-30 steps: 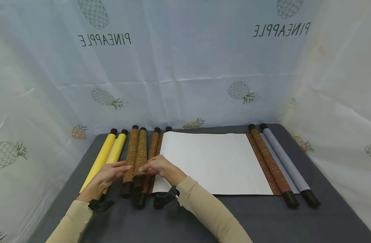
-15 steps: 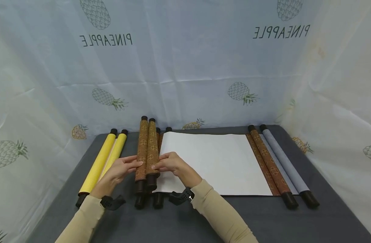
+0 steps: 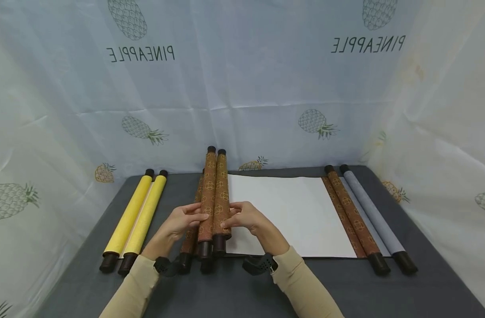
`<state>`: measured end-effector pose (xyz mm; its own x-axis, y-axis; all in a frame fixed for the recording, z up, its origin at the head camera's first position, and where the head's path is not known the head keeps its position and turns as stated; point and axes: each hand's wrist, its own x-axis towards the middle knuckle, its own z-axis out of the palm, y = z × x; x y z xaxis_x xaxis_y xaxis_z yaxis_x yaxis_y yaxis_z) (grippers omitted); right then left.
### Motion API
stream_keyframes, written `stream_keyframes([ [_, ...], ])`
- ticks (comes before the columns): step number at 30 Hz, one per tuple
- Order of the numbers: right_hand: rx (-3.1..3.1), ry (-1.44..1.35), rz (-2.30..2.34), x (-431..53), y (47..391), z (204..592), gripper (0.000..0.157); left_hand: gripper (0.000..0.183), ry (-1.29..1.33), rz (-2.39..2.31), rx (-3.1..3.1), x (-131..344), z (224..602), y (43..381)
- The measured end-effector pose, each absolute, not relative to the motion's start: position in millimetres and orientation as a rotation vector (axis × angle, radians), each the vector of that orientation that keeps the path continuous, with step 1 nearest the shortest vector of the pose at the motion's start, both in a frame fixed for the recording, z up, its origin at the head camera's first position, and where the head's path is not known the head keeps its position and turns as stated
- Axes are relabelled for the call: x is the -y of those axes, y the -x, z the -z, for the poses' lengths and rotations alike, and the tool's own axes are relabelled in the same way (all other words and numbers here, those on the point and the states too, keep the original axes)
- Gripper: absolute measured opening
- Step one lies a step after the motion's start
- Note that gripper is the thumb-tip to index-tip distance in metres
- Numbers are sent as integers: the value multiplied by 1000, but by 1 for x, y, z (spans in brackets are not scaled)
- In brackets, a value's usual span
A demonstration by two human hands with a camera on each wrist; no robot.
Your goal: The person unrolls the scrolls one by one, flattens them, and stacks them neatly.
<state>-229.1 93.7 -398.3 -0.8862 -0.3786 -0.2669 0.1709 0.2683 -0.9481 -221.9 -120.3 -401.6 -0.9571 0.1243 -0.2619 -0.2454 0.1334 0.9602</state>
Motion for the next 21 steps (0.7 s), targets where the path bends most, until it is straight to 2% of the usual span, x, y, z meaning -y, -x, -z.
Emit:
stream_keyframes([
  [5, -2089, 280, 1661, -113, 229, 397, 88, 64, 46, -1892, -2141, 99, 400, 229],
  [12, -2082, 229, 1758, -124, 238, 395, 89, 69, 3, -1965, -2121, 75, 402, 246],
  [21, -2187, -21, 1872, -119, 241, 405, 61, 70, -34, -1954, -2127, 64, 406, 246],
])
